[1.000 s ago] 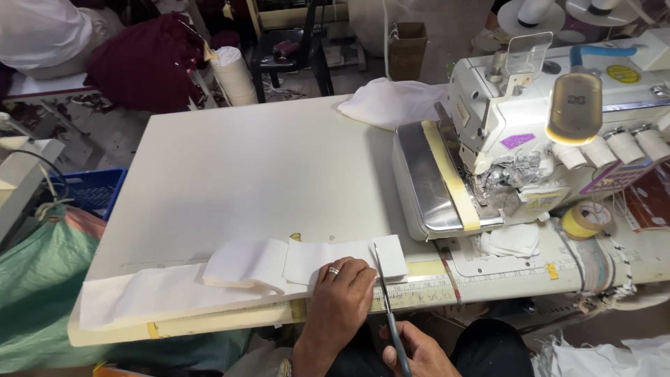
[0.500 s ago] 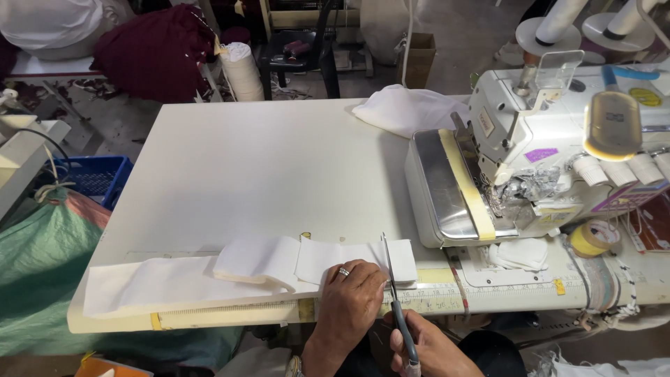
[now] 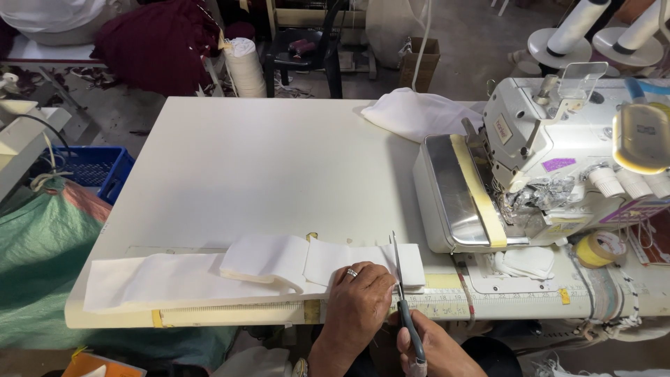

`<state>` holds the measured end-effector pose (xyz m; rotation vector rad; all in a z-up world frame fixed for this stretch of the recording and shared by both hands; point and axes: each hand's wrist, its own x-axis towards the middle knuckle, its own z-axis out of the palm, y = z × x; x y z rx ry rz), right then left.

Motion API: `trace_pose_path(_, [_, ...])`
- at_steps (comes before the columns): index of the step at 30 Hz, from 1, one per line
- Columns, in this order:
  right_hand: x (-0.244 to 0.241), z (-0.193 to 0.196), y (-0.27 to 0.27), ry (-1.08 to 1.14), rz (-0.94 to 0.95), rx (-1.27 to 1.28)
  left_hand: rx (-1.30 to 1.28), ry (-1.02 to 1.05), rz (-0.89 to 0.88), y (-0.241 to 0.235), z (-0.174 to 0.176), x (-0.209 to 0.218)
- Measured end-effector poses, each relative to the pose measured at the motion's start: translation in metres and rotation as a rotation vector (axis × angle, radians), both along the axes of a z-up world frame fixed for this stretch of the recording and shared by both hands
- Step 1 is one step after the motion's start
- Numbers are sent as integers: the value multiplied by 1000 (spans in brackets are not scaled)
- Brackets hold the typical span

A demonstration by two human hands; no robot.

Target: Cutting a long strip of white fabric into smaller pieces using scissors

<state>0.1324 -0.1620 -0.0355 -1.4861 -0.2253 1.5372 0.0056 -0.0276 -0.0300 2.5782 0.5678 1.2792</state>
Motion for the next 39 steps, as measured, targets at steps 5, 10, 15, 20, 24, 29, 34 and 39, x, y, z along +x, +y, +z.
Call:
trace_pose_path(5, [6,-23,-13,-597,244,35,-21,23,-19,0,-6,0])
trace_pose_path(10, [3,-4,5,-345,170,-12,-28,20,-21,0,-3,0])
trace_pose_path(15, [11,-22,7,-73,45,169,-28,6,-26,1,0,0])
trace_pose_path(20, [15,-5,6,-492,240,108,8,-9,0,1,-2,2])
trace_pose_path(24, [11,15,14,-337,262,93,-11,14,-17,1,0,0])
trace_pose_path(29, [15,-18,15,-123,73,246,-24,14,-21,0,-1,0])
trace_pose_path(34, [9,-17,14,-124,2,339,-19,15,-16,0,-1,0])
trace_pose_path(39, [14,-9,14,-163,36,320,-17,53,-7,-1,1,1])
